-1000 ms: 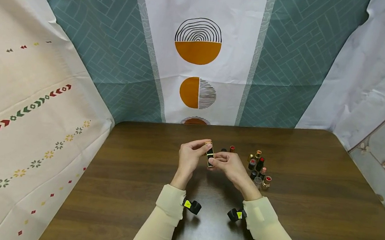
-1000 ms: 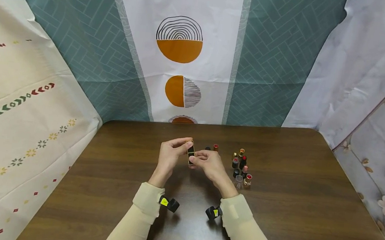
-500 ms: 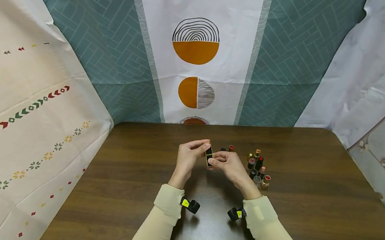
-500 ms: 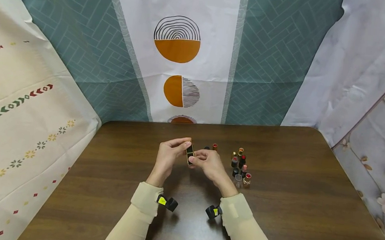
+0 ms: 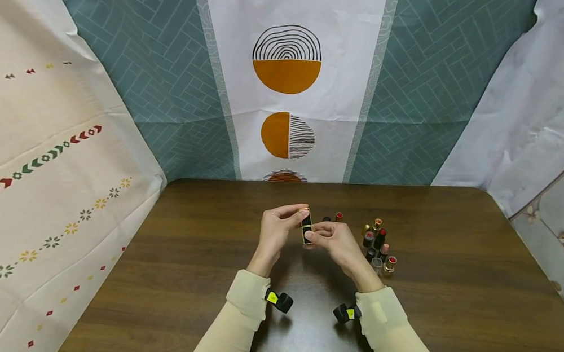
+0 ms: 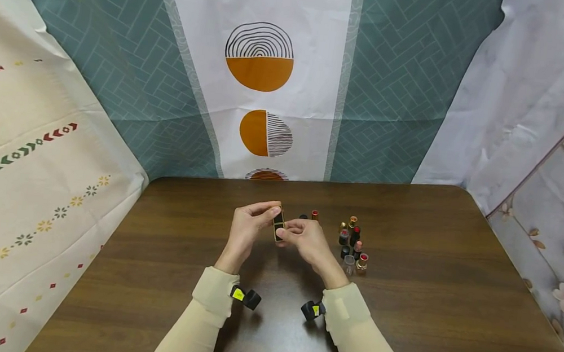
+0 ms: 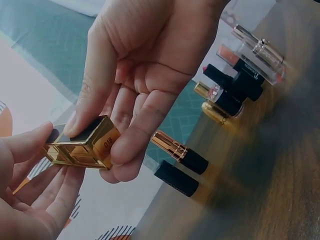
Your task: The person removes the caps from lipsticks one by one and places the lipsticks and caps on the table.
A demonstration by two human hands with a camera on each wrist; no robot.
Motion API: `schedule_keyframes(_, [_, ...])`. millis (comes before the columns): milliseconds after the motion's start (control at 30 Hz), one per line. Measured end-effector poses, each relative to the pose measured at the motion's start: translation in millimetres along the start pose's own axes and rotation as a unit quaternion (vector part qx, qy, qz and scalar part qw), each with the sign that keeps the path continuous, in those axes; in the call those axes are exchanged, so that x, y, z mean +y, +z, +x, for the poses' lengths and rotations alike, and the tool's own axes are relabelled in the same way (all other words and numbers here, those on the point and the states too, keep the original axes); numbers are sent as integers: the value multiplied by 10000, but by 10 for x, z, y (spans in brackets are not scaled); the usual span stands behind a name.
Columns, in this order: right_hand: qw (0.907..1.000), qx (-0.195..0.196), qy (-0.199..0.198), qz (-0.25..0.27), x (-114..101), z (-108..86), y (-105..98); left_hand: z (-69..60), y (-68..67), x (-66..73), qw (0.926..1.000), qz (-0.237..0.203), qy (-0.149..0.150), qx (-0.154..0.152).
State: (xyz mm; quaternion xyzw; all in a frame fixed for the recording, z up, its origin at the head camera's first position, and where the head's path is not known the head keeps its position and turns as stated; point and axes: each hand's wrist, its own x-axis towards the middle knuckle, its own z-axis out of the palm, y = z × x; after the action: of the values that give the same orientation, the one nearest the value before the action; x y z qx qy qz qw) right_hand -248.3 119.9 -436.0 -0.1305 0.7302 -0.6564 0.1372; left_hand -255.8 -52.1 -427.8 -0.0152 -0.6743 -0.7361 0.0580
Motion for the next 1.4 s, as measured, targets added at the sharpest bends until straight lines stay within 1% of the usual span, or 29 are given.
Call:
schedule_keyframes(167, [10000, -28, 11, -78, -11, 0, -9, 5, -16, -17, 10000, -69, -48, -46])
schedule_keyframes(433, [9998, -129, 123, -31, -48, -8, -43, 2, -10, -22, 9999, -136, 27, -98])
schedule_keyframes(567, [9998, -122, 100, -152, -56, -13, -47, 11, -10, -29, 9995, -279, 11, -136])
schedule_keyframes(700, [9995, -63, 36, -292, -52, -19, -38, 17, -33, -11, 9992, -337, -79, -175])
schedule_keyframes(767, [9988, -56, 18, -478, -37, -20, -29, 31, -66, 18, 9991, -431, -16, 62])
schedule_keyframes(867, [9986, -62, -28, -524, -26, -14, -32, 58, -133, 63, 9967, -494, 220, 600])
schedule_keyframes(933, [9987, 14, -48, -517, -37, -13, -34, 69, -188, 81, 9951, -444, 343, 817])
schedule_keyframes(1000, [9991, 103, -59, -401, -60, -14, -32, 61, -238, 83, 9963, -298, 332, 737])
schedule_keyframes(1067, [9988, 207, -77, -434, -75, -21, -71, 68, -233, 74, 9981, -220, 256, 516])
schedule_keyframes(1133, [9987, 220, -67, -455, -77, -24, -107, 68, -220, 65, 9989, -174, 214, 387])
schedule_keyframes(1267, [9986, 174, -129, -485, -85, -34, -203, 62, -180, 50, 9994, -131, 207, 249])
schedule_keyframes(1400, [9982, 280, -184, -493, -146, -79, -338, 43, -109, 38, 9999, 10, 135, -75])
